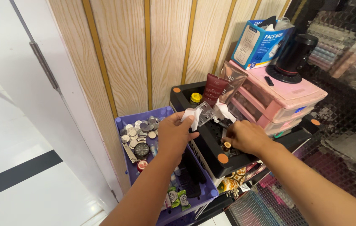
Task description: The person organizes a cluttered rolling cart by moving various items such as a cloth, small packets, a face mask box, a comb, and bottles between the cart and a nearby table. The person also wipes a pink plastic drawer unit with a cloth.
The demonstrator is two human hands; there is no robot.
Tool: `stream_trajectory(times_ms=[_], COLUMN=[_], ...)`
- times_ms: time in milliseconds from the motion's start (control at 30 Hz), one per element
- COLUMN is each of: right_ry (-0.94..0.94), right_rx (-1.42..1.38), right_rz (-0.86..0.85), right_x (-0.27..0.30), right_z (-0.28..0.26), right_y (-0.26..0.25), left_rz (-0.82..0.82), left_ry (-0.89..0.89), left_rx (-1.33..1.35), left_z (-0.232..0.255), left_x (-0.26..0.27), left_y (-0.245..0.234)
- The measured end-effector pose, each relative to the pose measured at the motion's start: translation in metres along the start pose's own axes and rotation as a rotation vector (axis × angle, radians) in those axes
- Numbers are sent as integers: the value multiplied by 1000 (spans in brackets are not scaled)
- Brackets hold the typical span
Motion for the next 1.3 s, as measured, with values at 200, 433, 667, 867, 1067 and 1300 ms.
stream_trajectory(times_ms=[200,433,667,867,1067,1300], right_ry=[-41,-79,-192,-509,-317,-356], right_rx=[134,-301,-579,-377,-554,-550], right_rz=[24,265,726,629,435,397], right_x=[0,8,43,45,38,42], right_z=[-6,-11,-44,-92,-92,-97], right_y=[7,-6,-37,-30,-21,-13], left_rz=[-4,12,23,-35,-71,-75], left_ry=[9,18,-9,-49,-69,10], left_rx=[-25,-27,-133,-131,-113,-269], left_z=[0,3,5,8,5,11], left_x=[3,4,4,5,2,-12], left_y=[1,-1,-4,-5,-12,-11])
Point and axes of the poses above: each hand's wrist, its own x-axis away from the middle knuckle, its own y-axis out of the palm, z = x × y, the point moved 4 cm from there along -x, towards the middle knuckle, and after that the axes turned 15 degrees about -x, right-handed, at the moved point
